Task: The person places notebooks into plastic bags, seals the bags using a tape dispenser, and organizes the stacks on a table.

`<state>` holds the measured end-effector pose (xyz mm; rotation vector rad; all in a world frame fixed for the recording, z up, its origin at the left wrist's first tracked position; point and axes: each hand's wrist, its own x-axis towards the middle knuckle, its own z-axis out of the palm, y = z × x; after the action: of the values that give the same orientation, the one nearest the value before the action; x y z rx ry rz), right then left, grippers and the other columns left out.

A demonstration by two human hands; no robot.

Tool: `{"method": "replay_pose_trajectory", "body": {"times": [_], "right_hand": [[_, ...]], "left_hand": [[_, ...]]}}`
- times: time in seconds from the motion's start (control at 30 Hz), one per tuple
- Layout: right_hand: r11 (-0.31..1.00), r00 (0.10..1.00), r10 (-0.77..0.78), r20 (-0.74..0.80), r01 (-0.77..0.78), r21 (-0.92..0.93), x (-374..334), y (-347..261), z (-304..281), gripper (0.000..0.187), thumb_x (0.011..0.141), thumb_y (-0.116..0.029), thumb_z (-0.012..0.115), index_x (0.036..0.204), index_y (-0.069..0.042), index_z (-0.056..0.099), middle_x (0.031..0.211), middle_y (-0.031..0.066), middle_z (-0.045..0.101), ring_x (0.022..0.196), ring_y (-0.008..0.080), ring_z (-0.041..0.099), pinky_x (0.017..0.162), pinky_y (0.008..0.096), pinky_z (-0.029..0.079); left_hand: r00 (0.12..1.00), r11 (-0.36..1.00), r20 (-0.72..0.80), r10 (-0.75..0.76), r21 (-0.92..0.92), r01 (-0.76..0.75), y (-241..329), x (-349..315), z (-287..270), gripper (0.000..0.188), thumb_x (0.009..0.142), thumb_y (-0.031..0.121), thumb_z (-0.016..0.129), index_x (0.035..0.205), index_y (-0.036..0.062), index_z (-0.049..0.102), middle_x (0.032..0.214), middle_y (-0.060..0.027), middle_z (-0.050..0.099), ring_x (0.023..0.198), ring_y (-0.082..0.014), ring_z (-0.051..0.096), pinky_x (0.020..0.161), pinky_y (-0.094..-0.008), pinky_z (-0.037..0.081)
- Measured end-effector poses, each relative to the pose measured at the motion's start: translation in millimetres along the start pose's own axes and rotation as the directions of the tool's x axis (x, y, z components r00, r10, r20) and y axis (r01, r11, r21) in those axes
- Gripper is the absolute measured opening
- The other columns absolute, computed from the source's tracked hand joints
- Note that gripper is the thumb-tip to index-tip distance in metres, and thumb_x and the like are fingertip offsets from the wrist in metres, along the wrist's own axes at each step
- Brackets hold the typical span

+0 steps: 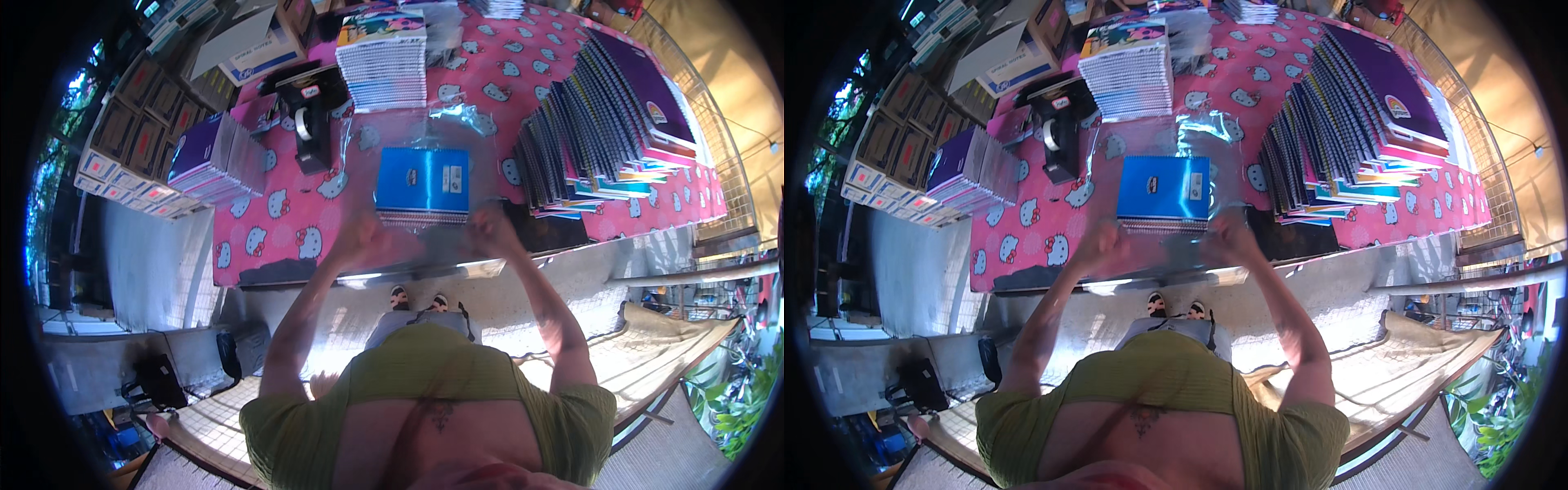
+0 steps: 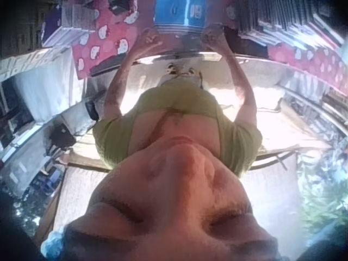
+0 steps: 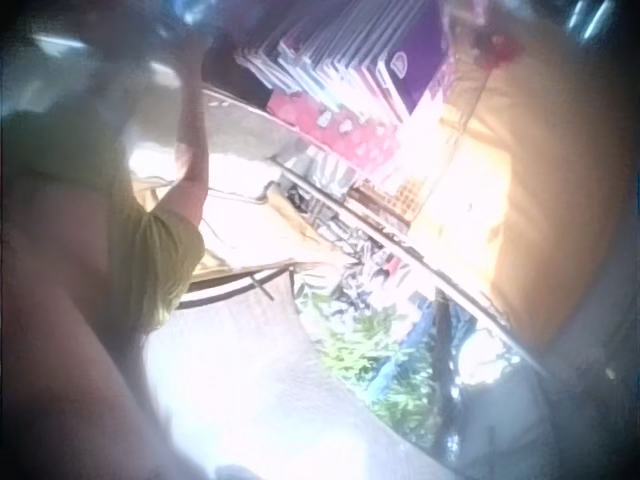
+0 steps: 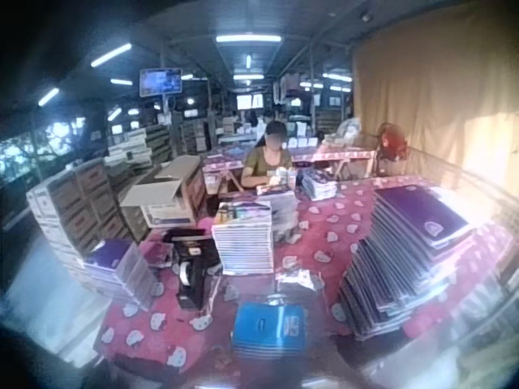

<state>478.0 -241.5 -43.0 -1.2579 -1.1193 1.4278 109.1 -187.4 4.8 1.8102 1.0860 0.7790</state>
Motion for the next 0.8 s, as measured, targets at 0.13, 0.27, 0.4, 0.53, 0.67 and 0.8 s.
{"method": "replay_pose_trajectory", "body": {"times": [0.13,0.27,0.4,0.53,0.67,0.8], "right_hand": [[0.693,0.89,-0.113,0.442,0.389,-0.606,-42.5,-22.4,29.6,0.024,0.088,-0.021,0.069,0.108,-0.009,0.064,0.086,0.0088,0.068,0.079,0.0259,0.068,0.072,0.0383,0.053],[0.63,0.947,-0.057,0.315,0.279,-0.725,-44.9,-52.7,37.5,0.021,0.089,-0.02,0.068,0.106,-0.01,0.065,0.087,0.0104,0.068,0.084,0.0276,0.069,0.075,0.0393,0.053],[0.484,0.898,-0.156,0.412,0.433,-0.76,-59.3,-53.0,36.0,0.014,0.091,-0.019,0.064,0.103,-0.012,0.065,0.088,0.0084,0.069,0.084,0.0295,0.068,0.072,0.0409,0.052],[0.513,0.927,-0.113,0.358,0.363,-0.778,-52.7,-45.6,35.0,0.012,0.091,-0.021,0.065,0.099,-0.013,0.064,0.087,0.0078,0.068,0.083,0.0293,0.067,0.071,0.0426,0.052],[0.421,0.889,-0.121,0.441,0.449,-0.788,-57.8,-70.5,46.8,0.011,0.093,-0.02,0.061,0.1,-0.012,0.064,0.084,0.0088,0.069,0.083,0.0313,0.067,0.073,0.0434,0.052],[0.431,0.9,-0.105,0.423,0.424,-0.796,-56.4,-62.7,35.4,0.014,0.094,-0.022,0.06,0.103,-0.012,0.062,0.088,0.0116,0.069,0.086,0.0339,0.067,0.074,0.0447,0.052]], "left_hand": [[0.925,0.874,0.294,0.241,0.347,-0.339,-18.8,-53.4,-21.1,0.016,0.088,0.014,0.071,0.102,0.0074,0.066,0.084,-0.0061,0.066,0.074,-0.0246,0.067,0.067,-0.0354,0.051],[0.98,0.92,0.199,-0.008,0.384,-0.071,3.6,-40.0,-12.6,0.012,0.089,0.012,0.069,0.1,0.0073,0.066,0.087,-0.0087,0.068,0.084,-0.0286,0.07,0.071,-0.0381,0.052],[0.915,0.904,0.403,-0.029,0.401,-0.148,18.4,-39.1,-17.6,0.015,0.092,0.017,0.067,0.098,0.0036,0.066,0.095,-0.0106,0.071,0.085,-0.0274,0.07,0.074,-0.0371,0.053],[0.958,0.926,0.258,-0.128,0.376,0.022,9.1,-40.0,-9.9,0.02,0.091,0.021,0.068,0.096,0.0023,0.066,0.095,-0.0063,0.069,0.09,-0.0227,0.07,0.08,-0.0325,0.053],[0.974,0.995,0.219,-0.065,0.091,0.046,0.7,-51.7,-3.7,0.024,0.093,0.026,0.066,0.098,0.0028,0.067,0.083,-0.0092,0.07,0.087,-0.0209,0.069,0.075,-0.0349,0.052],[0.946,0.929,0.322,-0.039,0.36,-0.085,8.7,-45.2,-15.6,0.028,0.093,0.031,0.067,0.1,0.004,0.065,0.082,-0.009,0.069,0.083,-0.0178,0.067,0.068,-0.0375,0.051]]}}
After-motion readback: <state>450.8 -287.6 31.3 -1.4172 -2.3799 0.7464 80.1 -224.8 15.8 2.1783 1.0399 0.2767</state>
